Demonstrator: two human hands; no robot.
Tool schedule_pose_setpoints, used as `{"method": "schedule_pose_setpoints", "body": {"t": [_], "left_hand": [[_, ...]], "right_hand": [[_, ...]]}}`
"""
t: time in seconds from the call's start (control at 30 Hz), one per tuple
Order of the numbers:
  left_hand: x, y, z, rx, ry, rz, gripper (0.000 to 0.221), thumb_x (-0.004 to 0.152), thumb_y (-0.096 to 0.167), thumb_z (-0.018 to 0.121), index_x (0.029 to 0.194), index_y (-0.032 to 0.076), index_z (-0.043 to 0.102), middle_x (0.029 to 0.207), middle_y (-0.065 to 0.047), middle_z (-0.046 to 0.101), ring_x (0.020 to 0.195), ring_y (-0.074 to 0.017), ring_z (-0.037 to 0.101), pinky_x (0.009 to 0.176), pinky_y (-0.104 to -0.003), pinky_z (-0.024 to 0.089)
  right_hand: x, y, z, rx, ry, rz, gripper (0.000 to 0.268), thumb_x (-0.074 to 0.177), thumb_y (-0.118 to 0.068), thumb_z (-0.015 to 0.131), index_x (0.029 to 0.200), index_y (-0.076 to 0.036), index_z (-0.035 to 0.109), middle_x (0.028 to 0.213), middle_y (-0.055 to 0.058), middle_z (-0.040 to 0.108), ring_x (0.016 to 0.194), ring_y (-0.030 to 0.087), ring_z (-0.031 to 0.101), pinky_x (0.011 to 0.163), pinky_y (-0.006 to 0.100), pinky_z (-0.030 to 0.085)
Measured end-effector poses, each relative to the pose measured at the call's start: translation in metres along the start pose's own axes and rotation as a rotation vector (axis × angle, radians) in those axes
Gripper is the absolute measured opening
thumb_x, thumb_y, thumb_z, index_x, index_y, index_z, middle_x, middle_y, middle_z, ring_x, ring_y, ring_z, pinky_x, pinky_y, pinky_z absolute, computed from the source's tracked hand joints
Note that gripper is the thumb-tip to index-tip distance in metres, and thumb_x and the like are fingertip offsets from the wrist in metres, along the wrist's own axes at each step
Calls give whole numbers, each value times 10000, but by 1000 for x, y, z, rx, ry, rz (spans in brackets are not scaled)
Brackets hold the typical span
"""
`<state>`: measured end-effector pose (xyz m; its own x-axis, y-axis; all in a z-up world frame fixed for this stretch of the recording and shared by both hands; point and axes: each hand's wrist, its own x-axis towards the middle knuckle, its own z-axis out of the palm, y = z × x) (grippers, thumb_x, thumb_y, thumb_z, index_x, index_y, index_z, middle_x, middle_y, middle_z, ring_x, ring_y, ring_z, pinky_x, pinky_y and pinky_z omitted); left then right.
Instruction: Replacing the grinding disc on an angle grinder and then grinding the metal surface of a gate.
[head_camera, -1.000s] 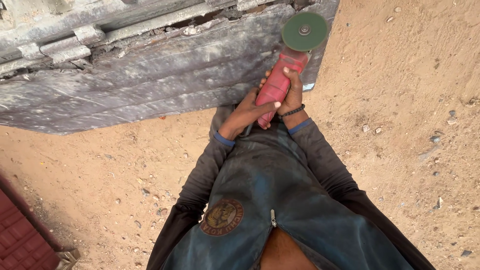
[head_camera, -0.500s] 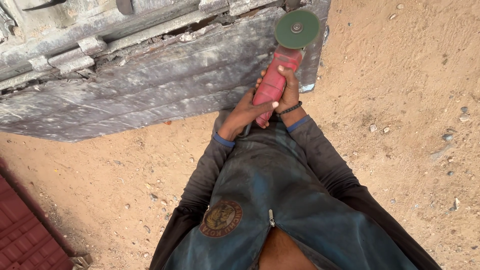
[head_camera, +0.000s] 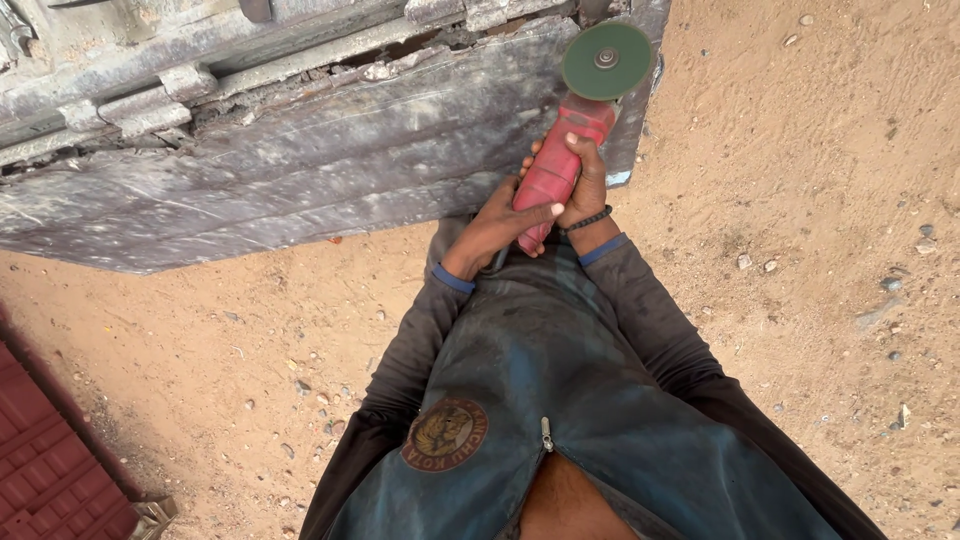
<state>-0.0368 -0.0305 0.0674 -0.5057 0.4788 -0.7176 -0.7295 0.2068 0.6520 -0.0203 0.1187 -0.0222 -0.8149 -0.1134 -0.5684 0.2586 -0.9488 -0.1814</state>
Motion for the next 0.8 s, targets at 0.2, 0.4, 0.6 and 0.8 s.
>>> {"method": "schedule_pose_setpoints", "body": {"t": [0.2, 0.4, 0.6, 0.8], "left_hand": [[3, -5, -2, 5, -7, 8, 859, 808, 429, 816, 1339, -89, 382, 900, -174, 669, 588, -177, 705, 491, -302, 621], [3, -5, 0, 6, -4, -1, 862, 802, 432, 815, 1335, -91, 384, 894, -175, 668, 590, -177, 707, 489, -300, 620], [4, -5, 0, -6, -10, 10, 868, 799, 430, 819, 1340, -86, 377, 898, -162, 665, 600, -172, 704, 496, -299, 620], [4, -5, -2, -17, -12, -6, 872, 802, 426, 823, 1341, -97, 381, 892, -161, 663, 601, -174, 700, 501, -299, 612]], "right_hand": [[-3, -1, 2, -45, 10, -8, 443, 846, -343, 742, 1109, -24, 583, 970, 125, 646, 887, 283, 686, 816, 455, 616], [-3, -3, -1, -45, 29, 13, 448, 844, -343, 736, 1110, -16, 585, 974, 124, 650, 898, 286, 690, 828, 457, 618], [-1, -2, -2, -33, 5, 14, 439, 847, -337, 733, 1118, -29, 578, 979, 122, 651, 901, 286, 688, 827, 458, 612], [0, -2, -1, -42, 28, 4, 436, 846, -330, 733, 1122, -29, 581, 977, 126, 654, 892, 289, 690, 819, 459, 616]]}}
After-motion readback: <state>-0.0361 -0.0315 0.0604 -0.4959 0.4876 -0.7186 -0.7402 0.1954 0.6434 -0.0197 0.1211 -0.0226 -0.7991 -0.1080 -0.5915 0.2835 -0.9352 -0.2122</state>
